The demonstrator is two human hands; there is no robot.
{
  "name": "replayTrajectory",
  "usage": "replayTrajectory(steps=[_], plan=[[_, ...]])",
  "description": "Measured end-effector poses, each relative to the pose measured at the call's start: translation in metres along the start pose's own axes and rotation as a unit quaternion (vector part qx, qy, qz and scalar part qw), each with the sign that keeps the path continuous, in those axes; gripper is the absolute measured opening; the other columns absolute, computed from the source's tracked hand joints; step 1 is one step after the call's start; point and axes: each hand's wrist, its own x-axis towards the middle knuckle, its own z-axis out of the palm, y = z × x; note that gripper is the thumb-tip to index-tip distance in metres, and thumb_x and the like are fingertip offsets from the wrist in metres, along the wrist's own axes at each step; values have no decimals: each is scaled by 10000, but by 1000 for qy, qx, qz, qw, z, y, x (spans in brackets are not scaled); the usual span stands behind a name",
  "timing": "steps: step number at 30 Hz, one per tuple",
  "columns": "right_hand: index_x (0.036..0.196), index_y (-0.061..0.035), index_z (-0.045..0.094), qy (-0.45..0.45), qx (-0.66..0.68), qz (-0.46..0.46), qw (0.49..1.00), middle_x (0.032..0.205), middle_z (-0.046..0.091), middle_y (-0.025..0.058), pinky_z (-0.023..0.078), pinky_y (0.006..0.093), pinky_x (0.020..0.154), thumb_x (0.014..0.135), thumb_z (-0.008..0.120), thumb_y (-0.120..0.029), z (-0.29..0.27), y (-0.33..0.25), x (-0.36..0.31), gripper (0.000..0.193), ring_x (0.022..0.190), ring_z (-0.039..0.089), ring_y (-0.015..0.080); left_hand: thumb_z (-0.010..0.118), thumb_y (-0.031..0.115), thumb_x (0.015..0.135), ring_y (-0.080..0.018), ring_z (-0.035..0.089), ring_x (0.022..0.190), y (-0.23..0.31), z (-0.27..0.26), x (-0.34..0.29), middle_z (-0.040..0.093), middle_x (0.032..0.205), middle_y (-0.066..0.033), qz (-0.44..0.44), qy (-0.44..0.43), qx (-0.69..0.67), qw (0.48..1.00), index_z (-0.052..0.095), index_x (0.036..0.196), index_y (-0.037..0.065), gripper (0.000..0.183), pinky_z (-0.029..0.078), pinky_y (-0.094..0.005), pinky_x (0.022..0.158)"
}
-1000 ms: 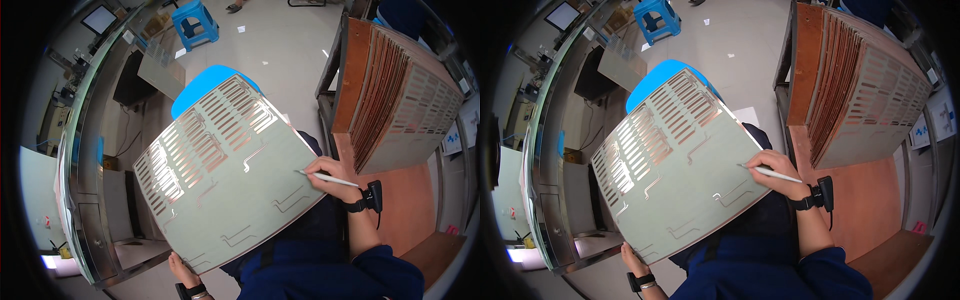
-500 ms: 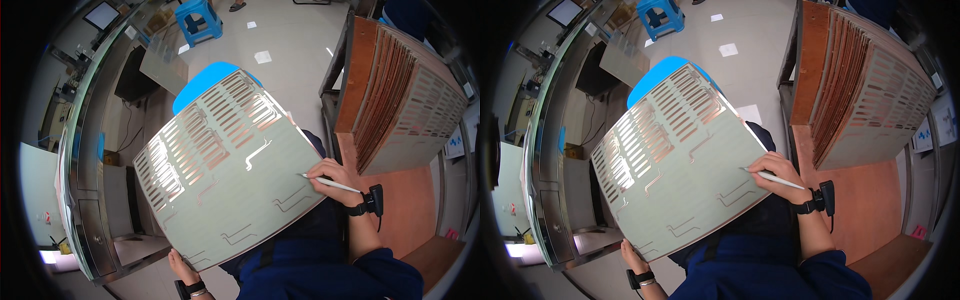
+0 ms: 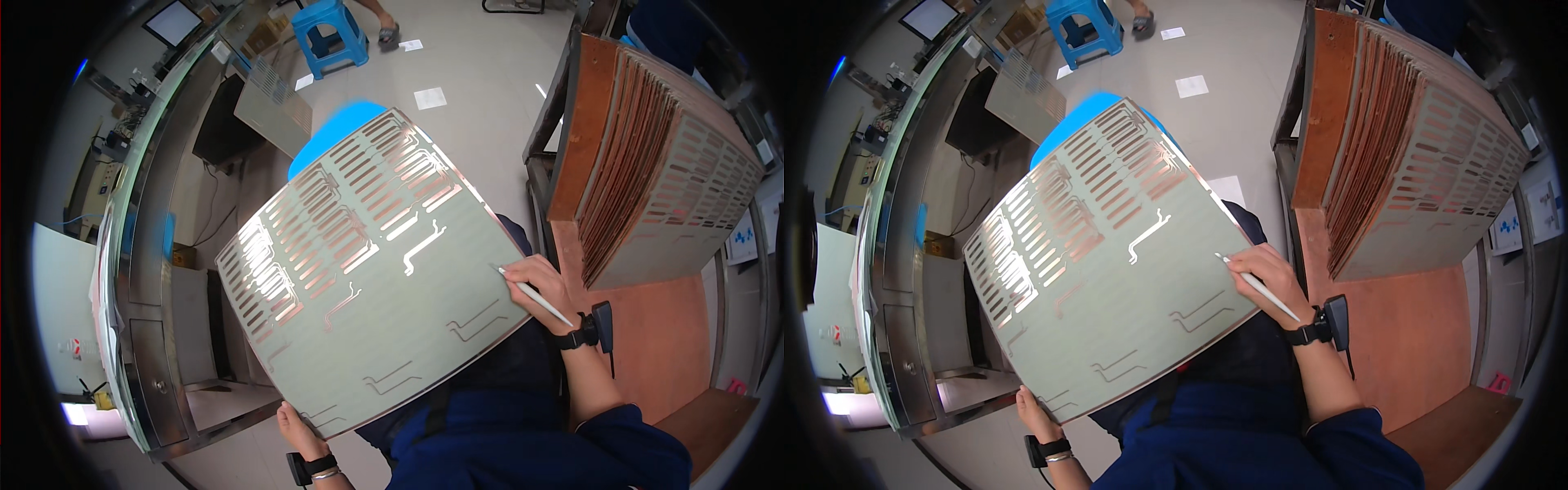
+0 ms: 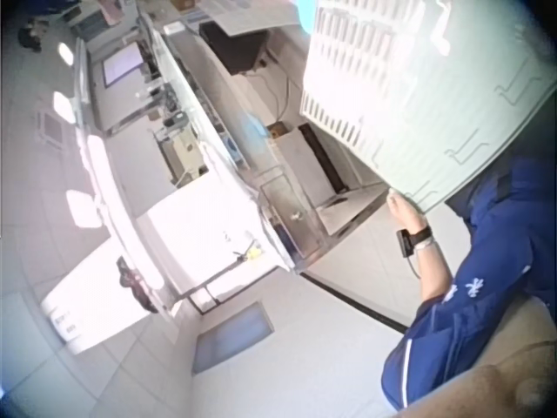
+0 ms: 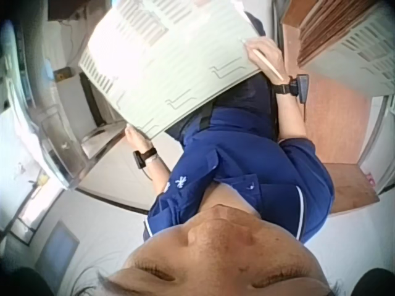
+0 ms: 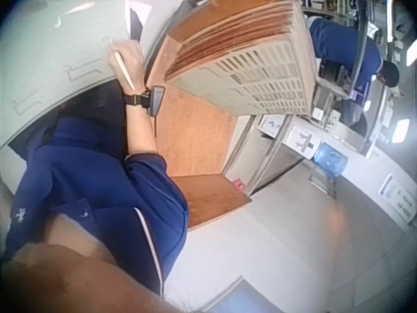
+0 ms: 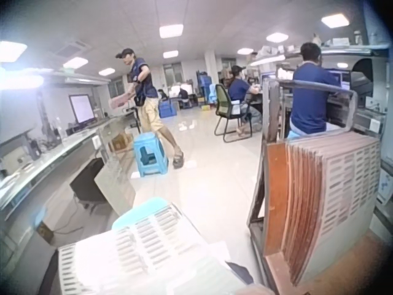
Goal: Using a pen or stylus to mark lines on large metal circuit-like sheets.
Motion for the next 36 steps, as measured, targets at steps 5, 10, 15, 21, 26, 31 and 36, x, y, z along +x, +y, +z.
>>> replayTrajectory(steps=[5, 10, 15, 21, 26, 31, 36], plan=[[911, -11, 668, -10, 28, 42, 999, 934, 696, 105, 502, 317, 800, 758, 697, -3, -8, -8, 1, 156, 872, 651, 240, 494, 280, 1021, -90, 504, 809, 5, 8, -4, 583, 876, -7, -7, 26, -19, 999, 518, 886, 59, 261, 437, -265, 756], [925, -36, 672, -93, 16, 19, 995, 946, 701, 75, 482, 338, 825, 779, 684, -53, -9, -32, 10, 148, 885, 652, 234, 485, 289, 1023, -70, 469, 778, 4, 7, -1, 533, 823, 19, 16, 20, -1, 1000, 498, 846, 76, 278, 411, -249, 720], [932, -51, 669, -159, 55, -32, 985, 942, 692, 73, 478, 347, 817, 771, 698, -56, 28, -48, 12, 164, 898, 647, 250, 491, 273, 1021, -70, 460, 767, 3, 7, -1, 529, 805, 20, 10, 34, -23, 999, 497, 835, 73, 273, 410, -251, 718], [946, -23, 676, -36, 20, 61, 997, 936, 694, 112, 506, 297, 749, 789, 673, -13, 34, -38, 21, 157, 853, 668, 236, 489, 259, 1023, -63, 463, 749, -16, 7, 2, 547, 805, 24, 12, 66, -18, 998, 502, 834, 76, 264, 411, -244, 709], [1183, 14, 586, 117, 131, 182, 967, 1048, 678, 123, 477, 254, 756, 981, 513, -154, 15, -13, 53, 273, 821, 599, 106, 473, 239, 1030, -50, 446, 742, -24, 12, 1, 537, 792, 33, 37, 80, -30, 996, 502, 823, 75, 265, 401, -231, 695], [1330, 3, 500, 105, 133, 189, 967, 1195, 623, 182, 470, 264, 834, 1025, 452, -276, 24, 35, 112, 415, 948, 607, 140, 462, 239, 1033, -47, 444, 745, -35, 14, 3, 530, 793, 35, 34, 99, -47, 993, 501, 820, 73, 273, 398, -228, 698], [1181, -4, 590, 4, 275, 345, 898, 902, 621, 11, 449, 222, 678, 1015, 485, -280, 43, 45, 158, 339, 777, 559, 87, 445, 241, 1037, -56, 448, 753, -41, 15, 3, 530, 792, 24, 36, 91, -58, 994, 509, 831, 53, 286, 398, -228, 704]])
